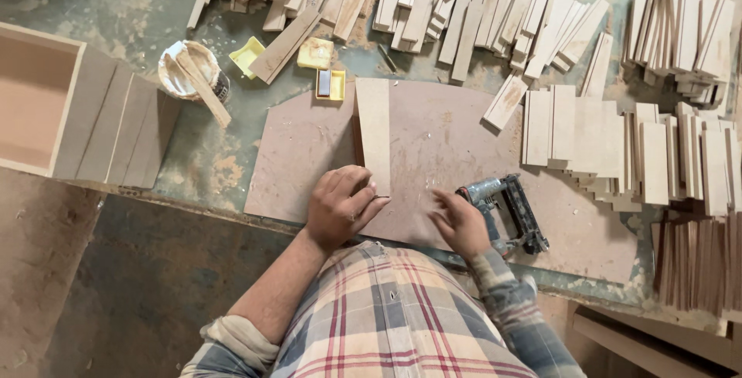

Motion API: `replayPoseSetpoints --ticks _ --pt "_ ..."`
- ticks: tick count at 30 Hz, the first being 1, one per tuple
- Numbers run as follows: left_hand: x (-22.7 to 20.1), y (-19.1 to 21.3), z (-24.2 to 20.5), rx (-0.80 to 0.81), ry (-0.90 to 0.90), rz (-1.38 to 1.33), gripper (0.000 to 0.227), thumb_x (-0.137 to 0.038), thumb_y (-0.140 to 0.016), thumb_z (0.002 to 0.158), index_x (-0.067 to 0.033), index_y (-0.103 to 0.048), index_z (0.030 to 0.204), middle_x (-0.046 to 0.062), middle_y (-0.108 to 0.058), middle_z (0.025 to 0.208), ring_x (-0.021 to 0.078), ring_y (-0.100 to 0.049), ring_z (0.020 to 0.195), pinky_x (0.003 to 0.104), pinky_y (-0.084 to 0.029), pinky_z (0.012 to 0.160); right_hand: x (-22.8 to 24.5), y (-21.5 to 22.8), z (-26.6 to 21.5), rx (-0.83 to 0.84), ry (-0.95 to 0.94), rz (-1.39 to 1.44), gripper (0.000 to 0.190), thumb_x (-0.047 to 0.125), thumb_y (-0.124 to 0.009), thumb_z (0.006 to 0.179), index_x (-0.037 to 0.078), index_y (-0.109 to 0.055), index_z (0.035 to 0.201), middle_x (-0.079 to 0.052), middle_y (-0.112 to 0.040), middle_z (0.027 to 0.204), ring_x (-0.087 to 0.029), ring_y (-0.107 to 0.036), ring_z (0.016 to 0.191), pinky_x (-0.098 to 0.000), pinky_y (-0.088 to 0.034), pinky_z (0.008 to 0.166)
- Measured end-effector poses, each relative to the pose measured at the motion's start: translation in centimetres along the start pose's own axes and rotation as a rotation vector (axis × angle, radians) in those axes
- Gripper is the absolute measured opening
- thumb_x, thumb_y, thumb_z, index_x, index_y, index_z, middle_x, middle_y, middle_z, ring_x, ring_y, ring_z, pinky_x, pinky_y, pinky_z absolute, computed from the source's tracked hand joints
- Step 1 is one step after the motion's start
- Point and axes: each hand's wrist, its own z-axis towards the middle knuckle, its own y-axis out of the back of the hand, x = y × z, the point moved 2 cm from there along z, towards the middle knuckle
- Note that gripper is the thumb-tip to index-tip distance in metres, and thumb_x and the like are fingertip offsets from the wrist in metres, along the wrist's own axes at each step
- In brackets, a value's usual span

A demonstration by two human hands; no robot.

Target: The person assembles small wooden boxes by applying glue to thin wooden strips and attaching them to a larger board using a pneumatic nail gun. The person handles multiple wooden pieces, applies adhesive, and secures them with nails to form box structures.

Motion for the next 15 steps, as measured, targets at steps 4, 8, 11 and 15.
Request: replayPoseSetpoints --ticks 4,8,11,15 --pt "-0.3 -0.5 -0.5 0.021 -0.011 0.032 0.017 -0.016 -0.081 0.087 -0.0031 -0.070 0.086 0.010 -0.069 0.104 0.0266 -0.068 0.101 0.040 -0.055 0.088 -5.9 1.2 -3.7 -0.268 -0.085 -0.267 0.054 0.023 -0.077 0.083 0.008 -0.061 0.132 -0.019 -0.065 0.123 -0.037 -0.061 0.116 -0.0466 -0.051 0.100" --pt "0.1 -0.5 -1.3 0.049 -0.027 0.025 0.011 -0.010 -0.077 0.088 -0.0023 -0.072 0.093 0.010 -0.070 0.109 0.0265 -0.069 0.105 0.039 -0.057 0.090 -8.4 0.5 -4.9 -0.306 -0.313 -0.263 0.074 0.024 -0.080 0.077 0.003 -0.048 0.141 -0.028 -0.058 0.128 -0.044 -0.056 0.118 -0.0497 -0.048 0.099" --pt "0.1 -0.3 -1.8 0.076 -0.016 0.035 0.015 -0.006 -0.074 0.087 -0.0013 -0.073 0.101 0.010 -0.071 0.113 0.0275 -0.069 0.107 0.039 -0.057 0.091 -8.6 0.7 -3.9 -0.277 -0.356 -0.266 0.087 0.029 -0.079 0.077 0.002 -0.039 0.149 -0.031 -0.061 0.125 -0.049 -0.061 0.109 -0.0527 -0.051 0.091" --pt "0.3 -0.3 -2.0 0.102 -0.014 0.084 0.027 -0.002 -0.070 0.081 -0.0005 -0.074 0.108 0.009 -0.072 0.114 0.0278 -0.069 0.109 0.040 -0.057 0.093 -10.0 1.2 -3.4 -0.078 -0.592 -0.358 0.093 0.055 -0.075 0.080 0.004 -0.038 0.149 -0.030 -0.069 0.112 -0.049 -0.068 0.099 -0.0558 -0.055 0.084"
